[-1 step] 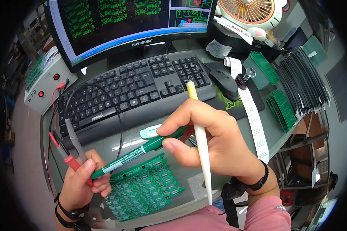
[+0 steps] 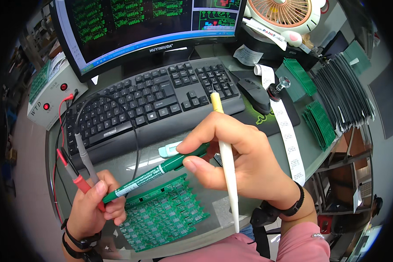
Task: Testing and marking multiple circuit boards at a quality control station using probes and a marker.
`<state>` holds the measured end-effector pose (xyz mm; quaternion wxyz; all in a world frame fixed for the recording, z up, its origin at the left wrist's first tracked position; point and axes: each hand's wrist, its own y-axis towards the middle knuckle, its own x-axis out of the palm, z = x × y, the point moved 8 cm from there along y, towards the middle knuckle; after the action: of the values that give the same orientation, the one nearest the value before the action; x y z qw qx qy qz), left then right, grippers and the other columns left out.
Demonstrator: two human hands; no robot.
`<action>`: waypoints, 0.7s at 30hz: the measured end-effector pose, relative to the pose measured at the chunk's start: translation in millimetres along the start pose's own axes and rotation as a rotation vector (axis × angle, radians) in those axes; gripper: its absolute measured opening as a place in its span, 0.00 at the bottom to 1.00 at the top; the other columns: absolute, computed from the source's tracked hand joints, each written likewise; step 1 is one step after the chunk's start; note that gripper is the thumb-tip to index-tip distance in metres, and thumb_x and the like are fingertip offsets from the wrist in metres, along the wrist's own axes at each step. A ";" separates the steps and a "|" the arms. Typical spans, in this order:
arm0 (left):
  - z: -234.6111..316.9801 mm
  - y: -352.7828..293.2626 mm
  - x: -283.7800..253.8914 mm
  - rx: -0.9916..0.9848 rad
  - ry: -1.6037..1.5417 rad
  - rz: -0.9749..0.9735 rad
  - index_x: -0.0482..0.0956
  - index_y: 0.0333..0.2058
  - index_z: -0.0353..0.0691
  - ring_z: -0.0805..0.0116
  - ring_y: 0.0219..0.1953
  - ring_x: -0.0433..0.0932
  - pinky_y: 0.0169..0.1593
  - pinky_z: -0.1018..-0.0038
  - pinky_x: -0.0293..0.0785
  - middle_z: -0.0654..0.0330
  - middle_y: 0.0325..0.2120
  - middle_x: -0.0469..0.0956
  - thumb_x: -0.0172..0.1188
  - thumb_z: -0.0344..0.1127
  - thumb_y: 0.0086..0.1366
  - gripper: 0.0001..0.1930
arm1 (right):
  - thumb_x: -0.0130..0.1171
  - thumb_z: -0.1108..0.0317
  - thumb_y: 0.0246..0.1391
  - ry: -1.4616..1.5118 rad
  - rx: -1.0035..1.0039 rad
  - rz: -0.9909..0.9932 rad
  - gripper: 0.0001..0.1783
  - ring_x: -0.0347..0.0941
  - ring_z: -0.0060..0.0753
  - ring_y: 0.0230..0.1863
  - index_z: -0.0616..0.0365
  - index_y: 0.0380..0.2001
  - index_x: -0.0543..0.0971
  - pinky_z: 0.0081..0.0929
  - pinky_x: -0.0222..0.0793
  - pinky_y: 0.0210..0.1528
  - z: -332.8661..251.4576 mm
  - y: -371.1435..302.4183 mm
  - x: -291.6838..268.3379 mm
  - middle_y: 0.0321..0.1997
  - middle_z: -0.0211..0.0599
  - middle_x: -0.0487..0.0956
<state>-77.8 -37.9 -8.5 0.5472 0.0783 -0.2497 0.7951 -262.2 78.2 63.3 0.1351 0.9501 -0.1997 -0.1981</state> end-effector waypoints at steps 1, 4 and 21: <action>-1.8 0.6 0.8 -0.031 -0.078 -0.018 0.68 0.30 0.35 0.78 0.19 0.59 0.27 0.74 0.68 0.64 0.18 0.62 0.49 0.44 0.71 0.17 | 0.65 0.75 0.48 0.001 0.002 0.000 0.10 0.76 0.21 0.35 0.61 0.36 0.78 0.18 0.73 0.35 0.8 0.8 1.2 0.36 0.33 0.80; -1.8 -1.5 1.5 -0.029 -0.080 -0.071 0.69 0.30 0.34 0.78 0.18 0.59 0.26 0.74 0.68 0.65 0.17 0.62 0.50 0.43 0.70 0.17 | 0.65 0.72 0.50 0.005 0.059 0.002 0.11 0.76 0.19 0.36 0.61 0.37 0.77 0.17 0.73 0.35 4.3 4.0 9.8 0.35 0.31 0.78; -7.6 -4.8 -5.5 0.029 -0.200 0.115 0.63 0.19 0.44 0.77 0.08 0.59 0.24 0.59 0.80 0.68 0.08 0.58 0.45 0.48 0.72 0.22 | 0.62 0.74 0.55 0.656 0.119 -0.067 0.09 0.77 0.23 0.29 0.62 0.34 0.70 0.21 0.74 0.31 20.8 -21.3 44.9 0.30 0.39 0.79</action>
<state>-70.1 -37.4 -15.8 0.4717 0.1506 -0.2954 0.8170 -226.4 73.9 23.3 0.1299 0.9755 -0.1253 0.1260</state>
